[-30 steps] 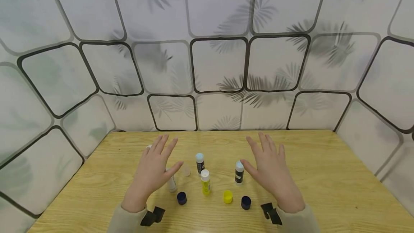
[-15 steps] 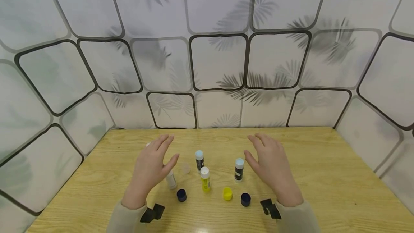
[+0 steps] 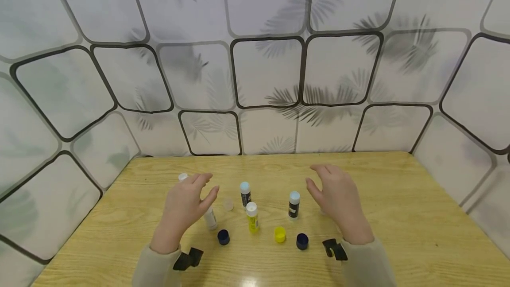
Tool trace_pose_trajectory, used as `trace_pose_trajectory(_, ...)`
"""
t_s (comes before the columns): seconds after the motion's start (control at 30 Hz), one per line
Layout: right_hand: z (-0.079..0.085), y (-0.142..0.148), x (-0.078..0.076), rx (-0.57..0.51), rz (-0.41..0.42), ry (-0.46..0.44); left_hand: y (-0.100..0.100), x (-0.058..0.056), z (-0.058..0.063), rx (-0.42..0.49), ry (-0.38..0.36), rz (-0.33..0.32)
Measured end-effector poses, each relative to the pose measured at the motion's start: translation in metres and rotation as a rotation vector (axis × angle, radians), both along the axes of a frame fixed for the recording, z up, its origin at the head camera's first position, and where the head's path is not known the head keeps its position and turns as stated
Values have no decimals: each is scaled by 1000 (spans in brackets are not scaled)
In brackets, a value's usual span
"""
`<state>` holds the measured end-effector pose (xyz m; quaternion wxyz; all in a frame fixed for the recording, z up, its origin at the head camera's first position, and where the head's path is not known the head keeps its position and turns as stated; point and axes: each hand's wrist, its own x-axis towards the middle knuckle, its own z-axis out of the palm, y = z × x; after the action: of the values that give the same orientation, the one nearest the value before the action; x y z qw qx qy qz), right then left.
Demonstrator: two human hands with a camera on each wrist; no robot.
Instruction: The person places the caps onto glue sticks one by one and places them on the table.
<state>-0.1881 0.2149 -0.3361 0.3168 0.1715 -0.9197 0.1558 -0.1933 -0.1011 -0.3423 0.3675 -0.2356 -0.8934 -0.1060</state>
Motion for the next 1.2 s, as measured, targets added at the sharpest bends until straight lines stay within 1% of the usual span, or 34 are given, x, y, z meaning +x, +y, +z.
trace_pose_trajectory(0.37, -2, 12, -5, 8, -78, -190, -1, -2, 0, -3, -19, 0)
trace_pose_trajectory(0.8, -5, 21, -8, -9, -86, -415, -1, -2, 0, -12, -15, -14)
trace_pose_trajectory(0.9, -7, 22, -9, -14, -85, -455, -1, -1, -1, -13, -18, -18)
trace_pose_trajectory(1.2, -11, 25, -12, 7, -100, -536, -1, -2, -2, -22, -34, -28)
